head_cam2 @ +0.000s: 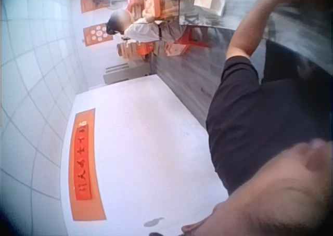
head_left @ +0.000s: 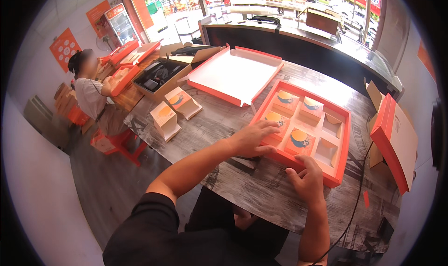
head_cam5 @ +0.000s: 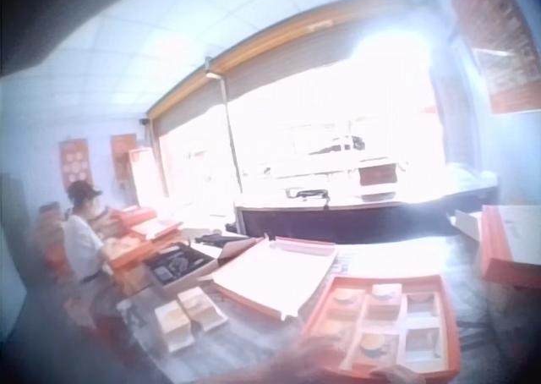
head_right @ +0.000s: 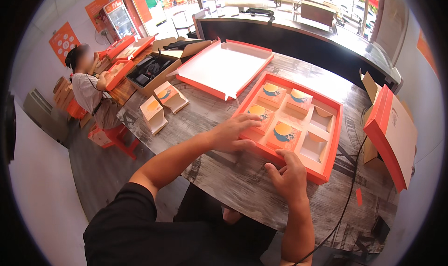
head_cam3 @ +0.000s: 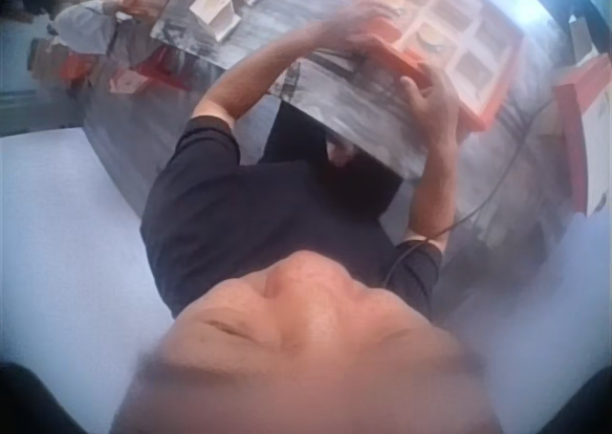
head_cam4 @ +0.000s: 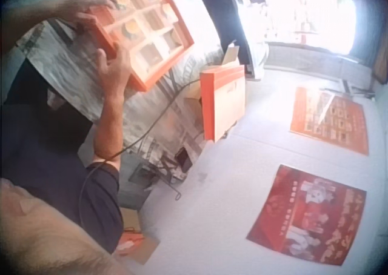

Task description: The person folds small cardboard boxes by hand and places them into the compartments of a larger cardboard tray.

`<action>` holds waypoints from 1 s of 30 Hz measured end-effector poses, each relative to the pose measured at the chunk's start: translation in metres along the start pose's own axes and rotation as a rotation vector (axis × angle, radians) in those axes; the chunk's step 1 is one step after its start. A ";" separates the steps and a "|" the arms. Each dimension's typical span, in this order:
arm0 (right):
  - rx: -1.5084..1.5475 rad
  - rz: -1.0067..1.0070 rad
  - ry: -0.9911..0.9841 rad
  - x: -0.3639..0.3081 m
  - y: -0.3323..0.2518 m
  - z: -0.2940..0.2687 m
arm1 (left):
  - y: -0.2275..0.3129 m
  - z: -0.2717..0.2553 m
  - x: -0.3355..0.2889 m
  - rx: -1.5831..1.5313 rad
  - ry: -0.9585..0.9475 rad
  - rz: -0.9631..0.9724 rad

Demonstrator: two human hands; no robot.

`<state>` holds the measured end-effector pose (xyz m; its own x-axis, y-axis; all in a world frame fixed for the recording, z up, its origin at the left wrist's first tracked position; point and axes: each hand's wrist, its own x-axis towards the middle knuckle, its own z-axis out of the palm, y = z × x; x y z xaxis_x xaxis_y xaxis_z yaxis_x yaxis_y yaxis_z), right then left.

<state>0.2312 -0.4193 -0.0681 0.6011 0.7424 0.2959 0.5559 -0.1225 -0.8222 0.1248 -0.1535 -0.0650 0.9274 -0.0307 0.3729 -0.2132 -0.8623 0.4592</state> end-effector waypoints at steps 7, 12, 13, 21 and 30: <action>0.099 -0.013 0.047 -0.001 -0.002 0.002 | -0.069 -0.081 -0.057 0.332 0.375 -0.096; 0.079 -0.081 0.023 -0.001 -0.002 0.006 | -0.154 -0.138 -0.133 0.599 0.388 -0.590; 0.071 -0.092 0.018 -0.001 -0.001 0.006 | -0.163 -0.145 -0.140 0.607 0.395 -0.688; 0.033 -0.112 -0.020 0.000 0.000 0.005 | -0.192 -0.147 -0.138 0.694 0.214 -1.058; 0.060 -0.103 -0.037 0.000 -0.004 0.004 | -0.207 -0.161 -0.131 0.690 0.390 -0.916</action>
<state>0.2262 -0.4164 -0.0666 0.5201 0.7730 0.3632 0.5775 -0.0050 -0.8164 -0.0027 0.1102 -0.0787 0.4685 0.7839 0.4075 0.7926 -0.5767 0.1980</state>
